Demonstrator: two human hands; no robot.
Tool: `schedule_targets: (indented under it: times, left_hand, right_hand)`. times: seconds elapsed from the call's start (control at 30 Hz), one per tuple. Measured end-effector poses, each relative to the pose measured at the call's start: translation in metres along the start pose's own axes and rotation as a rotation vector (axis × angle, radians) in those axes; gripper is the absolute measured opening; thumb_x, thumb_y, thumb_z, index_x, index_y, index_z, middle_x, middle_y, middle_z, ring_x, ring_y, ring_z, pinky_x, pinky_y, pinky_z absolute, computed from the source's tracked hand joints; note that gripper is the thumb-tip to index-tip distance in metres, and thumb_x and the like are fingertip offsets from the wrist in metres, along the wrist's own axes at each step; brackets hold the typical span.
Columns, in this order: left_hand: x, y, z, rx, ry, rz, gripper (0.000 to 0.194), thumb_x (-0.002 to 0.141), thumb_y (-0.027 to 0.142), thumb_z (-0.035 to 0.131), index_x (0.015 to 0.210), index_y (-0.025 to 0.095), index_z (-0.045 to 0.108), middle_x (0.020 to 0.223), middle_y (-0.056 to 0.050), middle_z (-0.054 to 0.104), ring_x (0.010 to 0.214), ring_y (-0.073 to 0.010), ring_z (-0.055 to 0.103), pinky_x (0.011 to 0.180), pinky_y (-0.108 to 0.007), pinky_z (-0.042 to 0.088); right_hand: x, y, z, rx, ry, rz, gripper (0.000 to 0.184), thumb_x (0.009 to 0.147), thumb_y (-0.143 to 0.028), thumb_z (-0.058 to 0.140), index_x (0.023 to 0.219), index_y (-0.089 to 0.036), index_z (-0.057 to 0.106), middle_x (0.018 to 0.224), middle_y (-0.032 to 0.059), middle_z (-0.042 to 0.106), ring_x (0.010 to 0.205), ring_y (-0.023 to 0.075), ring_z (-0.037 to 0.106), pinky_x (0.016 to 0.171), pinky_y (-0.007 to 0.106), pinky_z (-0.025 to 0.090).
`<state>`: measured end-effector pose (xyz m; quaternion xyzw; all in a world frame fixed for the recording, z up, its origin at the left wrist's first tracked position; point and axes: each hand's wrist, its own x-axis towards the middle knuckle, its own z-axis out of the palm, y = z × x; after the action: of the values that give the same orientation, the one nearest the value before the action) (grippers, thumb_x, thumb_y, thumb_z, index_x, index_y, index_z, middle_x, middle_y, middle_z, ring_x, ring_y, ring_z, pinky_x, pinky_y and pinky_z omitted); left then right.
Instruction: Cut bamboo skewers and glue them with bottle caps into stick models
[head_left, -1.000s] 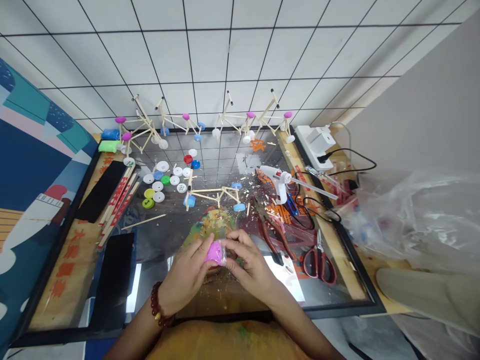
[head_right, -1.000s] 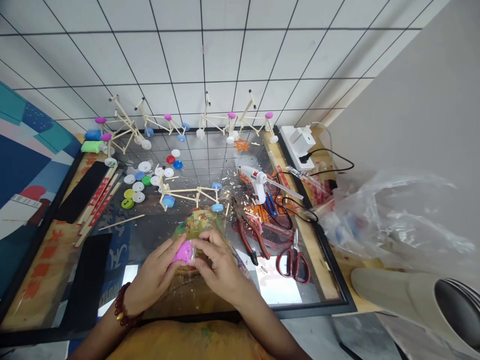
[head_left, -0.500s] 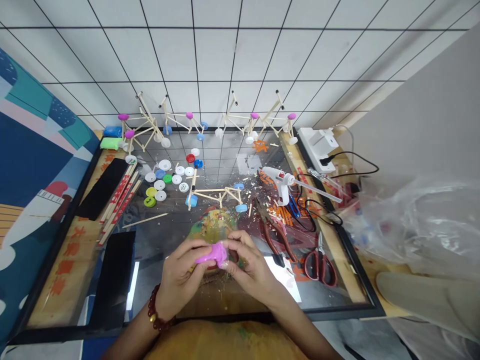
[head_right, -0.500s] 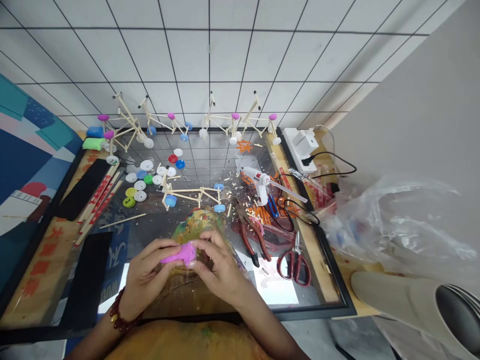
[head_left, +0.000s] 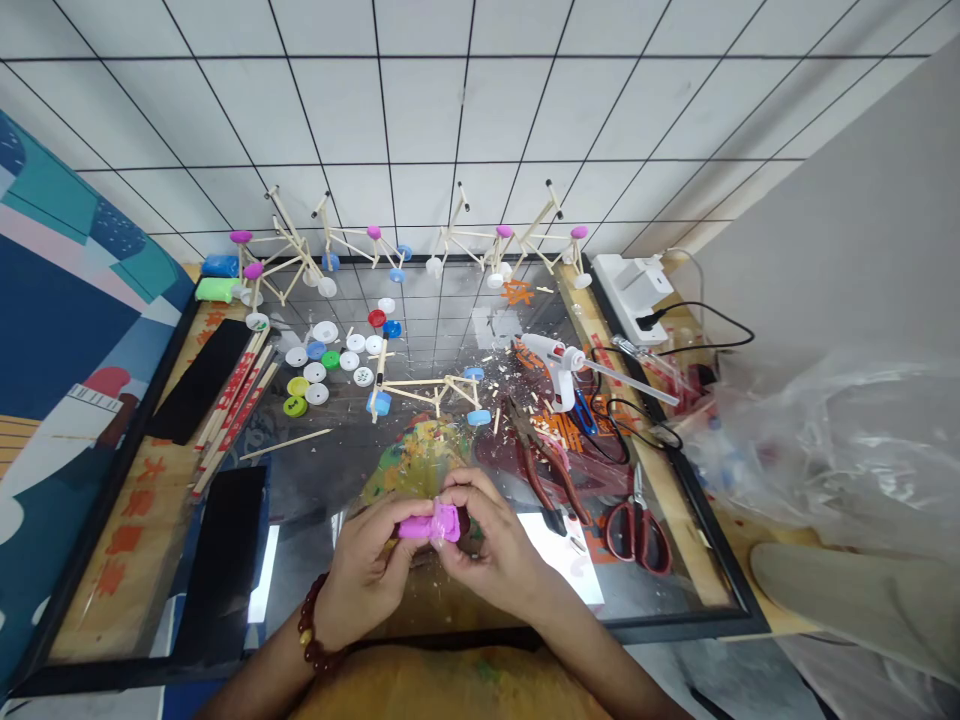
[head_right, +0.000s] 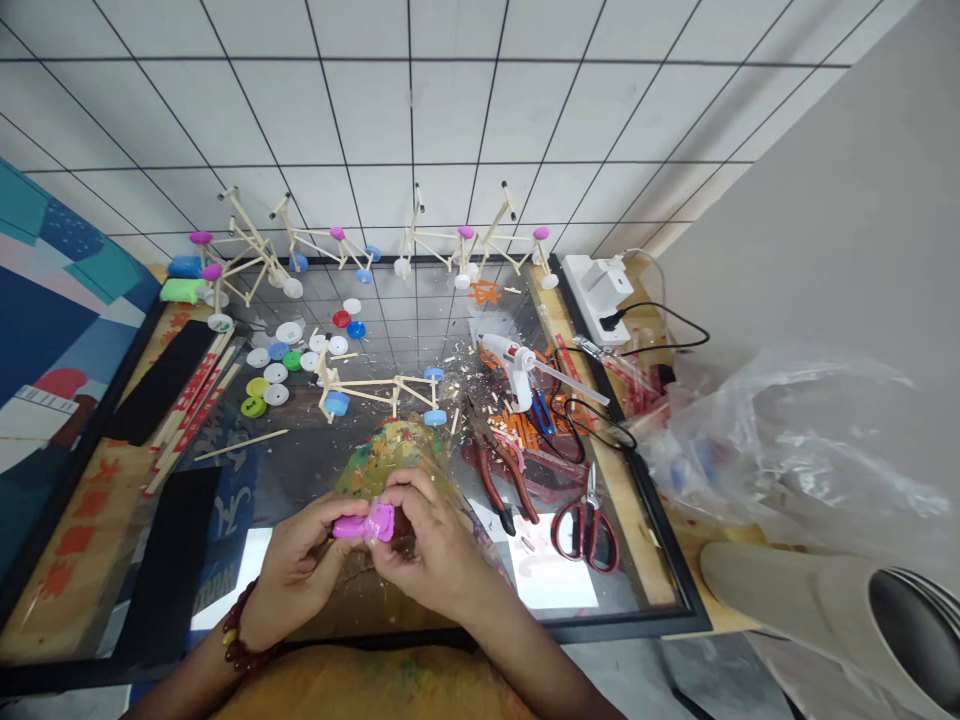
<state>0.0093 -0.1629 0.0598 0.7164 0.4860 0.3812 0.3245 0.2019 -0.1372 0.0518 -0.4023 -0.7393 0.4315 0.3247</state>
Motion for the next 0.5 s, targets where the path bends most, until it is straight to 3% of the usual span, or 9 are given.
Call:
schedule_targets:
  times: [0.2, 0.37, 0.5]
  left_hand:
    - [-0.0050, -0.0030, 0.0054, -0.014, 0.058, -0.032, 0.033, 0.085, 0.008, 0.059, 0.114, 0.023, 0.062, 0.103, -0.005, 0.073, 0.089, -0.0141, 0.070, 0.078, -0.022, 0.054]
    - [-0.0044, -0.0038, 0.0077, -0.141, 0.101, -0.211, 0.021, 0.087, 0.014, 0.061, 0.106, 0.023, 0.066, 0.099, -0.005, 0.073, 0.089, -0.0149, 0.070, 0.079, -0.023, 0.055]
    - [0.0027, -0.0026, 0.0055, -0.227, 0.017, -0.275, 0.034, 0.083, 0.022, 0.067, 0.117, 0.023, 0.065, 0.117, -0.009, 0.069, 0.107, -0.0198, 0.067, 0.092, -0.030, 0.054]
  right_hand:
    - [-0.0059, 0.0066, 0.0107, -0.075, 0.125, -0.041, 0.033, 0.079, -0.011, 0.060, 0.109, -0.023, 0.056, 0.110, 0.0070, 0.056, 0.098, 0.0186, 0.060, 0.085, 0.031, 0.050]
    - [-0.0060, 0.0056, 0.0047, -0.030, 0.170, -0.095, 0.022, 0.086, -0.012, 0.057, 0.105, -0.023, 0.059, 0.102, 0.0048, 0.059, 0.094, 0.0159, 0.061, 0.080, 0.028, 0.050]
    - [-0.0056, 0.0062, 0.0008, -0.083, 0.154, -0.065, 0.024, 0.090, -0.013, 0.055, 0.111, -0.024, 0.061, 0.107, 0.0068, 0.058, 0.099, 0.0177, 0.059, 0.085, 0.031, 0.050]
